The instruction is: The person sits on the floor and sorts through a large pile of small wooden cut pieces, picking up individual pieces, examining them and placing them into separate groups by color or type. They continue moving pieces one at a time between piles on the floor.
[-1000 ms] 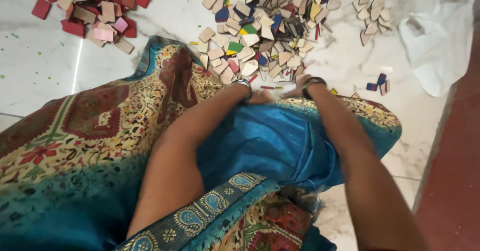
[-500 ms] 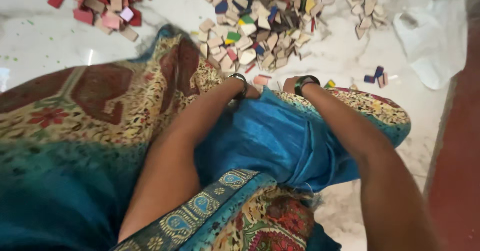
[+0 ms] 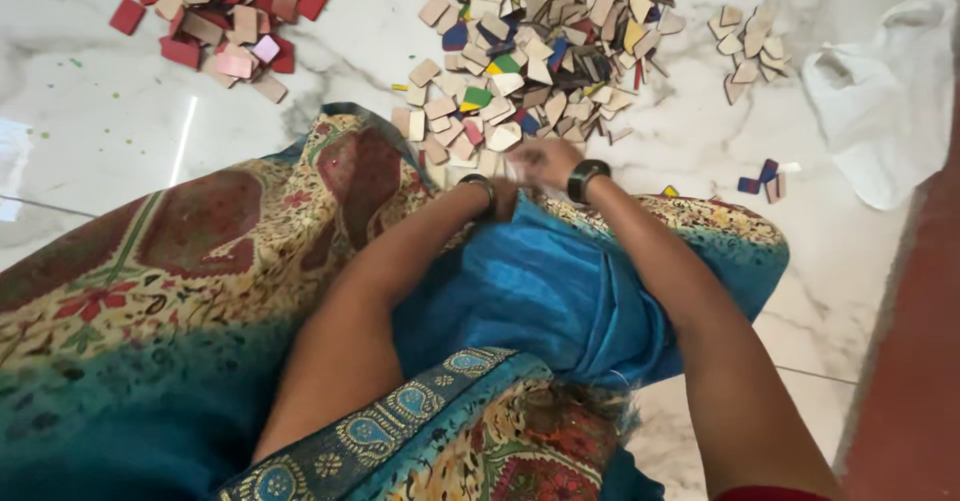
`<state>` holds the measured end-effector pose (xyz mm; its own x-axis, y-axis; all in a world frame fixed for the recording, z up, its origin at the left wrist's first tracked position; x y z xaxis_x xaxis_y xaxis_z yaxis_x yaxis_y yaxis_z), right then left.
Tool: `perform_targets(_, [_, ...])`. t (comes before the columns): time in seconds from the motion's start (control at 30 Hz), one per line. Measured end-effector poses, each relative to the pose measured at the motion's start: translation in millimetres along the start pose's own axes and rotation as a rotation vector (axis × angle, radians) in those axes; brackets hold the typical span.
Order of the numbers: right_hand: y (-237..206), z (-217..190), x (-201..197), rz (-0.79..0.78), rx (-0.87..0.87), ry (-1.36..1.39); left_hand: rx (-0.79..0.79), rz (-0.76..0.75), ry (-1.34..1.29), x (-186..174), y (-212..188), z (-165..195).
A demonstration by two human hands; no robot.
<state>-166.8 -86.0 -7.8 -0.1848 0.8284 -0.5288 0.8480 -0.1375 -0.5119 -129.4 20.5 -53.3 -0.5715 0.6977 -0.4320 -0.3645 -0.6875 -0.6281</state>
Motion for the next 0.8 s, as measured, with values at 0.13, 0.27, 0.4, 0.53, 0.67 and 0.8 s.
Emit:
perform_targets(0.13, [-24,43,-20,-0.186,0.343,-0.596,0.020,0.183,-0.062,-16,3,0])
perform_targets(0.27, [-40,102,16,-0.806,0.576,-0.963,0.138,-0.294,-0.330,34,21,1])
perform_targets(0.4, [-31,122,42,-0.945,0.555,-0.972,0.047,-0.277,-0.316,40,48,-12])
perform_targets(0.53, [-14,103,46,-0.874,0.431,-0.966,-0.005,-0.228,-0.245,43,56,-12])
perform_targets(0.67, [5,63,16,-0.498,0.396,-0.493,-0.009,0.001,-0.235,12,49,-15])
perform_targets(0.8, [12,21,-27,0.221,-0.013,-0.427,-0.014,0.207,-0.397,-52,21,-34])
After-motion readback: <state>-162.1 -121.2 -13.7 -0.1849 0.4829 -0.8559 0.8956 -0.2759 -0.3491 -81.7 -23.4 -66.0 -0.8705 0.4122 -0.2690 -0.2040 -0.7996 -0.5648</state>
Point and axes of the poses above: each hand's wrist, its own y-axis towards the middle knuckle, its own x-axis out of the palm, z = x × y, the point moved 5 cm from there along y, towards the middle knuckle, and after that the axes turned 10 degrees about -z, right-handed, at the moved point
